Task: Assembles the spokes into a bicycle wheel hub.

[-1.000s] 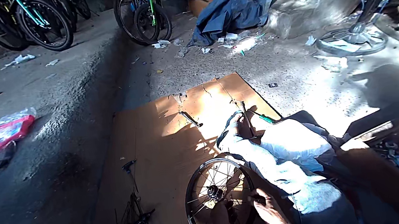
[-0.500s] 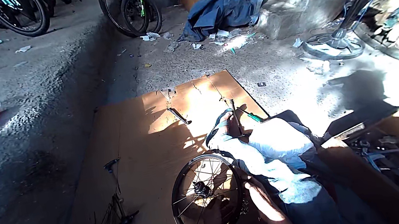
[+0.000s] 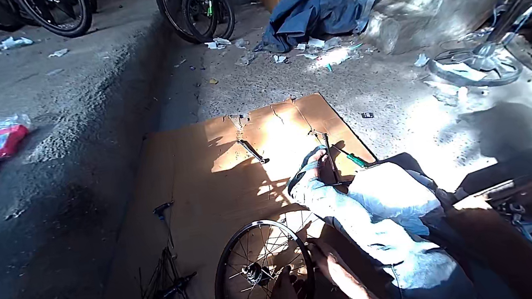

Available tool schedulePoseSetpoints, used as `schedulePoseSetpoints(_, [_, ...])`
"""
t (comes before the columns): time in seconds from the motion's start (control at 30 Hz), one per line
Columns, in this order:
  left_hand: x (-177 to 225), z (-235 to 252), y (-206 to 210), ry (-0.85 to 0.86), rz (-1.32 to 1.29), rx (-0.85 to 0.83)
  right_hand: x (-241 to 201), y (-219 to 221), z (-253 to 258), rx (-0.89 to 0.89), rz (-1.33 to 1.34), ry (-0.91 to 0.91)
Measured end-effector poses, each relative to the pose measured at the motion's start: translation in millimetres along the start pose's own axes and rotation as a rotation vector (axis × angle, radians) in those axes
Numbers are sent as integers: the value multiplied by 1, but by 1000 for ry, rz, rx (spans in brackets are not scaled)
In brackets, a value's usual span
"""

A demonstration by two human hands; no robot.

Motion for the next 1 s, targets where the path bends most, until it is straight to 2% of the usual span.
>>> schedulePoseSetpoints(0.07, [2,4,4,4,-42,-5,11,-12,-10,62,-243,134])
schedulePoseSetpoints(0.13, [0,6,8,-2,-65,-5,29,-22,-18,-22,-511,350])
schedulePoseSetpoints(0.2, [-2,7,10,-5,-64,-12,44,-24,-23,-71,-593,438])
schedulePoseSetpoints(0.37, [-1,5,7,20,-42,-22,49,-8,-20,-82,-627,412])
schedulePoseSetpoints(0.47, [16,-10,9,-45,-3,-15,44,-3,-21,-83,-696,379])
schedulePoseSetpoints(0.6, [-2,6,6,21,-32,-34,43,-11,-22,-66,-785,426])
schedulePoseSetpoints(0.73, [0,2,8,-15,-42,-41,39,-19,-20,-41,-824,475])
schedulePoseSetpoints(0.87, [2,2,11,-4,-28,-49,36,-27,-21,24,-770,462])
schedulePoseSetpoints(1.0, [-1,3,9,31,48,-59,14,-36,-25,304,-262,256])
Point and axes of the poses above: each hand's wrist, its own z-axis towards the middle knuckle, its own y-axis out of the palm, x = y × z, the point moved 3 cm from there along z, towards the middle knuckle, and after that the axes turned 4 degrees about x, right-handed, at the moved point
